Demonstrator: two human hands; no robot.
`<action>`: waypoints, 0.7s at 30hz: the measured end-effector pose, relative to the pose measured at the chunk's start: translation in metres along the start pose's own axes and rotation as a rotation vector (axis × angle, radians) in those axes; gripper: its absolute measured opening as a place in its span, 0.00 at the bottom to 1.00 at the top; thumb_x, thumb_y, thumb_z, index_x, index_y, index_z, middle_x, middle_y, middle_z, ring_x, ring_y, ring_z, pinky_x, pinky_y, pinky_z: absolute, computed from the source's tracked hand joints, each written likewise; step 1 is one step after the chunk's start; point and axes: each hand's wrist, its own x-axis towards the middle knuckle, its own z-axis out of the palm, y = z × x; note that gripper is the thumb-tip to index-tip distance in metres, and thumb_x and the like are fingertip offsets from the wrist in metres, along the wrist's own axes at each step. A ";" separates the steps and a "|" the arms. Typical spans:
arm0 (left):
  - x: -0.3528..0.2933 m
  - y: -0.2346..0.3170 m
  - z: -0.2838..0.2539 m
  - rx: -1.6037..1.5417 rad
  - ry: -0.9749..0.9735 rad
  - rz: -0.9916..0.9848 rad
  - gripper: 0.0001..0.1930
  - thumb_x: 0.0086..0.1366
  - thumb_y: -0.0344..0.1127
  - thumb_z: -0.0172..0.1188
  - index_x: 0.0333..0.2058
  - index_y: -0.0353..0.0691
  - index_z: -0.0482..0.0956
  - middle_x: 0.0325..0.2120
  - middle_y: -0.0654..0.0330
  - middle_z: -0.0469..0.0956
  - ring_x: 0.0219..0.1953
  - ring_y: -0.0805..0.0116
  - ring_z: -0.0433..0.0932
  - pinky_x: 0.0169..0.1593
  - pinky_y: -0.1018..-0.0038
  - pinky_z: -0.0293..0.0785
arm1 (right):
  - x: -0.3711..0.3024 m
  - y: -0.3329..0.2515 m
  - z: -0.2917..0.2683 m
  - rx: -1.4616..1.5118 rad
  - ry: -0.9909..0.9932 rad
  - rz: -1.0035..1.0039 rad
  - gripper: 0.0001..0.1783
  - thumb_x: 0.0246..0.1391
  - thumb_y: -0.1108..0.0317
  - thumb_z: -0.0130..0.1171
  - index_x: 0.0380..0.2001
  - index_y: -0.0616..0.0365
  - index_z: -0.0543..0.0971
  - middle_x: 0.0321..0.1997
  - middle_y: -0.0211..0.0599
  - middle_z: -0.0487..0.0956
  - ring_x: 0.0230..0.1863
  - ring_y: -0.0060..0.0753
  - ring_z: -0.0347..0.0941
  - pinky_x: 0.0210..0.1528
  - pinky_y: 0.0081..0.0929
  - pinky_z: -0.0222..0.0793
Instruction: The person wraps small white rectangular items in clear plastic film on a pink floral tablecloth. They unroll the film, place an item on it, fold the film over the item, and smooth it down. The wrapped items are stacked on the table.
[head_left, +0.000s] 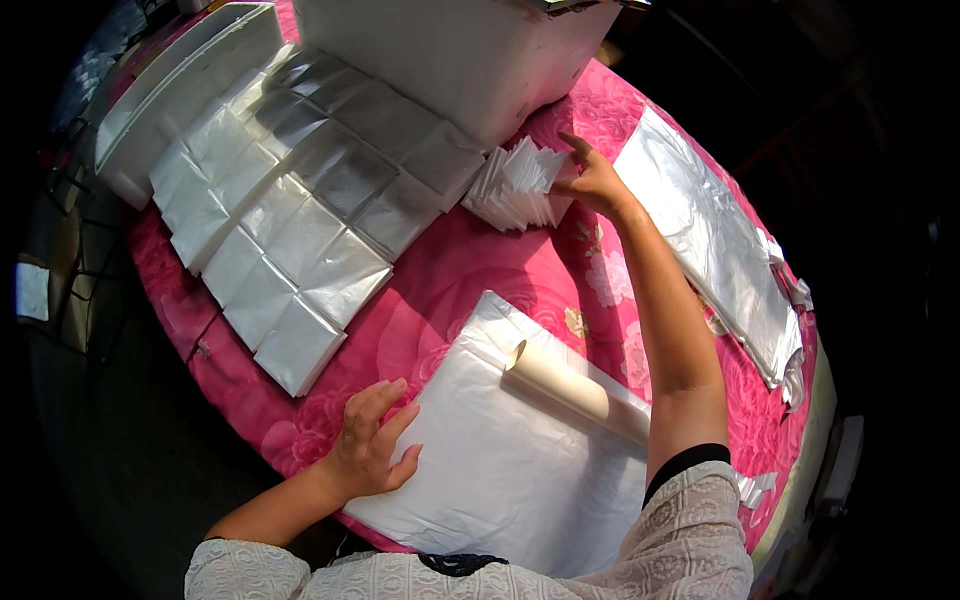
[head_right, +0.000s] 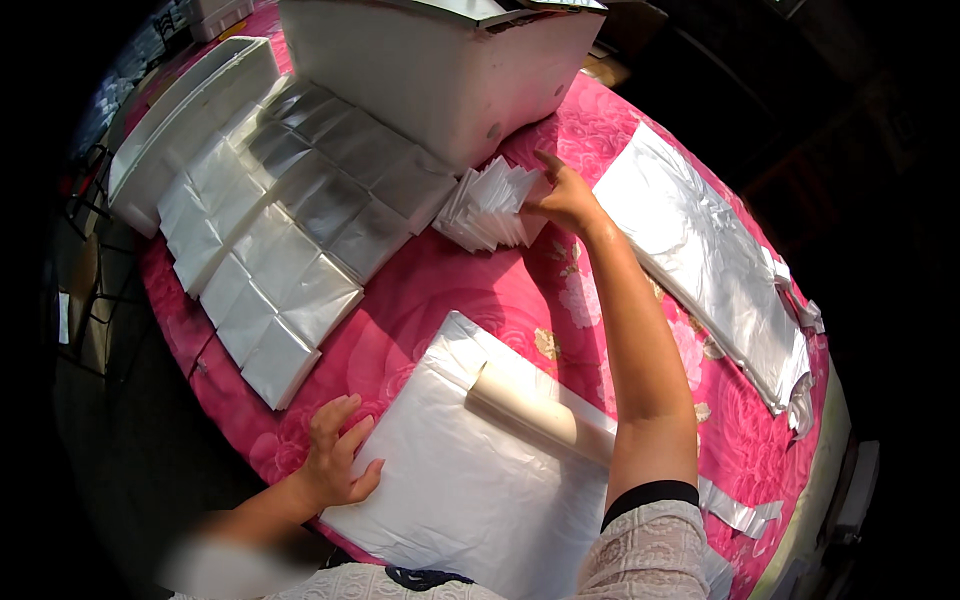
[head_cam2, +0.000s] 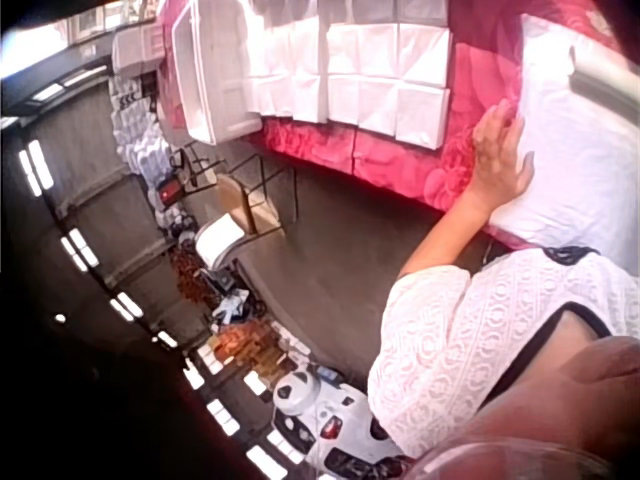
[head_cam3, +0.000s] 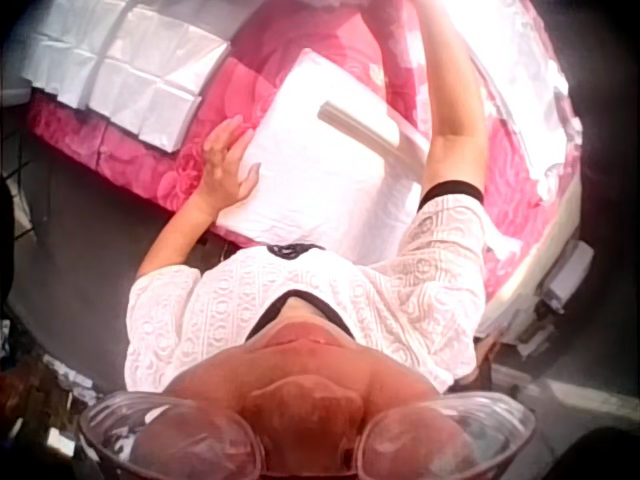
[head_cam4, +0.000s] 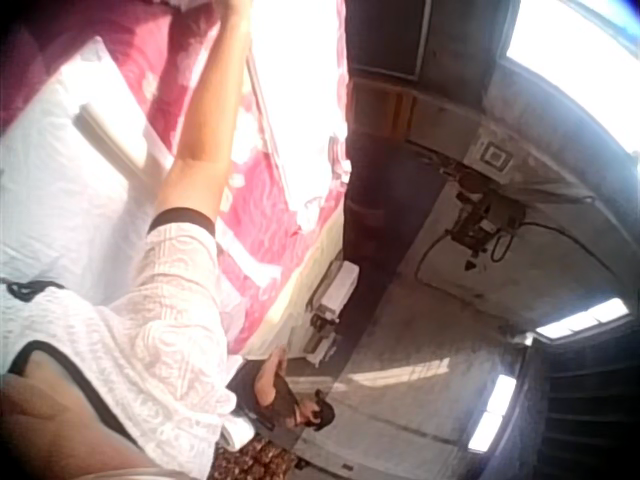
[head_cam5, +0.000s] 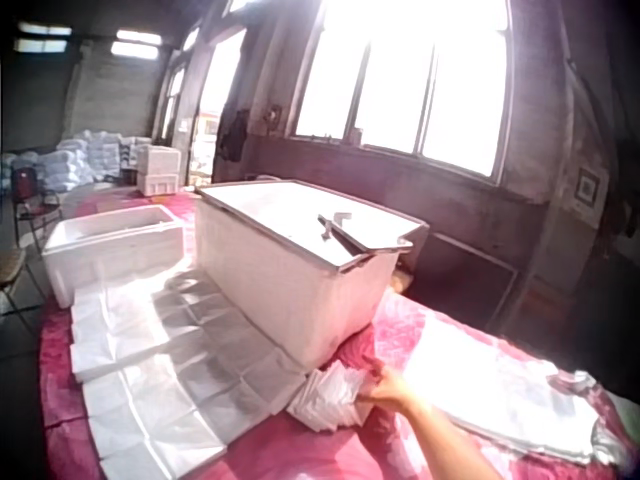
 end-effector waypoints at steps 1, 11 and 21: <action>0.000 0.000 0.000 0.003 -0.001 -0.002 0.33 0.44 0.32 0.62 0.52 0.35 0.63 0.54 0.43 0.59 0.55 0.45 0.59 0.57 0.56 0.56 | -0.004 -0.005 0.002 0.029 0.008 -0.008 0.49 0.28 0.69 0.70 0.58 0.65 0.60 0.51 0.51 0.72 0.52 0.39 0.69 0.54 0.29 0.65; 0.005 0.004 -0.001 0.011 0.007 -0.003 0.30 0.46 0.30 0.61 0.51 0.35 0.65 0.55 0.46 0.58 0.55 0.48 0.58 0.56 0.59 0.60 | -0.027 0.015 -0.005 0.464 -0.033 0.011 0.17 0.40 0.79 0.61 0.38 0.65 0.74 0.33 0.34 0.78 0.34 0.24 0.75 0.40 0.20 0.72; 0.015 0.033 -0.010 -0.117 0.015 -0.112 0.40 0.48 0.36 0.65 0.58 0.35 0.53 0.59 0.43 0.52 0.60 0.46 0.54 0.60 0.58 0.53 | -0.195 -0.096 0.035 0.493 -0.169 -0.057 0.13 0.39 0.76 0.68 0.27 0.57 0.73 0.27 0.23 0.74 0.33 0.14 0.69 0.37 0.19 0.67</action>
